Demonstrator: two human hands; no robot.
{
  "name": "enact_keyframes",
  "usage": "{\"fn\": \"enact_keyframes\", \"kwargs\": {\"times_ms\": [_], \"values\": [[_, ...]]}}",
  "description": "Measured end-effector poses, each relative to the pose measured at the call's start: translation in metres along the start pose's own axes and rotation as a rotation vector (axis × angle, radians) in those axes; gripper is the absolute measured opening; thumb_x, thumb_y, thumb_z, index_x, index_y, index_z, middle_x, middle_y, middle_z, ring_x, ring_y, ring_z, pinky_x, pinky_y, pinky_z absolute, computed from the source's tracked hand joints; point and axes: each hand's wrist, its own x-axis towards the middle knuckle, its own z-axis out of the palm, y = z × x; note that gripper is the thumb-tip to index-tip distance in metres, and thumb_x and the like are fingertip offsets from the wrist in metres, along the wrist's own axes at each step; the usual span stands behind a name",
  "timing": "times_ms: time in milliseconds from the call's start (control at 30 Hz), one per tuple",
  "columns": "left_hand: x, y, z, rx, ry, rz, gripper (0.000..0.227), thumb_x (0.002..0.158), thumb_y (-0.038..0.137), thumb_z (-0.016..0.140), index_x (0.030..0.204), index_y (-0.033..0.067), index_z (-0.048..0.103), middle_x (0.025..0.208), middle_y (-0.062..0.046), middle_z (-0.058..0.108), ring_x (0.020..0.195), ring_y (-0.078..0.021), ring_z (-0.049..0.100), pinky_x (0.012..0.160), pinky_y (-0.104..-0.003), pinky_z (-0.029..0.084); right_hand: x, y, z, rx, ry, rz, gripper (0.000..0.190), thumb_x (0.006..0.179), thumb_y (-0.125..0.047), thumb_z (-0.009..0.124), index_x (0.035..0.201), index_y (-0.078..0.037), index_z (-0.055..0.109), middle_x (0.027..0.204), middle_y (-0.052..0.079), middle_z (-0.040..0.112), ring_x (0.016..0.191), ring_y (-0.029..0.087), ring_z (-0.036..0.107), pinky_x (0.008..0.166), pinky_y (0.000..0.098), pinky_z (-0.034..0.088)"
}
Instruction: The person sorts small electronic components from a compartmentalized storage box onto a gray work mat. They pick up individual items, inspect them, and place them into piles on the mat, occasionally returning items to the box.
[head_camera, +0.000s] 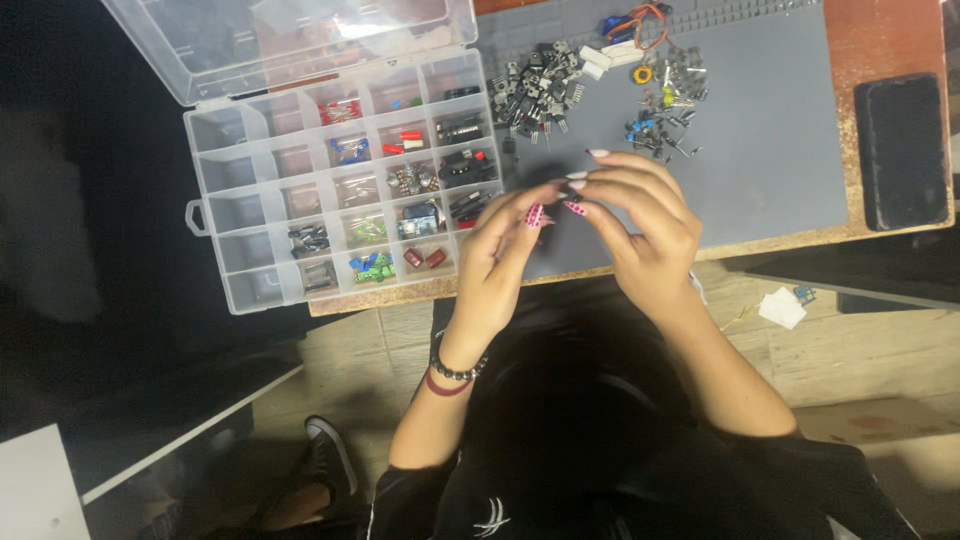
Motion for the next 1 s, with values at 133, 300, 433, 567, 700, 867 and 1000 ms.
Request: {"fn": "enact_keyframes", "kwargs": {"times_ms": [133, 300, 433, 567, 700, 867, 1000], "values": [[-0.001, -0.021, -0.003, -0.142, -0.055, -0.089, 0.027, 0.108, 0.019, 0.054, 0.129, 0.0085, 0.069, 0.122, -0.015, 0.068, 0.112, -0.0254, 0.065, 0.096, -0.041, 0.054, 0.003, -0.003, -0.001, -0.023, -0.029, -0.041, 0.010, 0.093, 0.000, 0.080, 0.103, 0.001, 0.078, 0.121, 0.020, 0.069, 0.128, 0.047, 0.058, 0.111, 0.0605, 0.044], [0.003, -0.018, -0.009, -0.261, -0.053, -0.197, 0.017, 0.097, 0.014, 0.071, 0.109, 0.0043, 0.077, 0.109, -0.011, 0.074, 0.103, -0.0183, 0.070, 0.091, -0.033, 0.058, 0.002, -0.001, -0.004, 0.027, -0.126, -0.032, 0.011, 0.093, -0.003, 0.078, 0.104, -0.004, 0.078, 0.137, 0.021, 0.060, 0.142, 0.047, 0.045, 0.119, 0.0632, 0.034], [-0.001, -0.025, -0.010, -0.309, -0.074, -0.266, 0.017, 0.094, 0.015, 0.075, 0.107, 0.0056, 0.078, 0.104, -0.009, 0.074, 0.098, -0.0175, 0.071, 0.088, -0.031, 0.058, 0.001, -0.007, -0.006, 0.081, -0.167, -0.010, 0.011, 0.093, -0.003, 0.076, 0.104, -0.004, 0.078, 0.138, 0.024, 0.060, 0.143, 0.048, 0.043, 0.120, 0.0653, 0.033], [-0.005, -0.035, -0.010, -0.328, -0.062, -0.300, 0.018, 0.089, 0.011, 0.079, 0.105, 0.0017, 0.077, 0.104, -0.008, 0.073, 0.098, -0.0135, 0.070, 0.086, -0.027, 0.059, -0.002, -0.005, -0.006, 0.113, -0.213, 0.015, 0.017, 0.091, -0.007, 0.079, 0.107, -0.004, 0.079, 0.136, 0.023, 0.064, 0.139, 0.049, 0.051, 0.117, 0.0627, 0.040], [-0.002, -0.026, -0.006, -0.357, -0.067, -0.283, 0.015, 0.090, 0.012, 0.079, 0.104, 0.0059, 0.078, 0.107, -0.010, 0.073, 0.100, -0.0166, 0.070, 0.089, -0.030, 0.059, -0.003, -0.008, -0.007, 0.145, -0.211, 0.037, 0.026, 0.088, -0.007, 0.082, 0.113, -0.001, 0.077, 0.131, 0.024, 0.067, 0.134, 0.050, 0.056, 0.113, 0.0636, 0.045], [-0.003, -0.036, -0.009, -0.341, -0.103, -0.238, 0.015, 0.089, 0.010, 0.079, 0.103, 0.0032, 0.078, 0.111, -0.012, 0.071, 0.107, -0.0174, 0.068, 0.092, -0.031, 0.058, -0.003, -0.008, -0.011, 0.114, -0.211, 0.019, 0.023, 0.085, -0.002, 0.084, 0.108, -0.001, 0.079, 0.124, 0.022, 0.071, 0.128, 0.047, 0.062, 0.109, 0.0605, 0.050], [-0.004, -0.025, -0.011, -0.328, -0.172, -0.260, 0.019, 0.093, 0.012, 0.076, 0.108, 0.0010, 0.078, 0.117, -0.015, 0.071, 0.113, -0.0212, 0.067, 0.097, -0.037, 0.057, -0.002, -0.007, -0.013, 0.112, -0.234, 0.012, 0.020, 0.085, -0.002, 0.084, 0.105, -0.002, 0.080, 0.121, 0.018, 0.073, 0.125, 0.044, 0.065, 0.106, 0.0556, 0.053]]}}
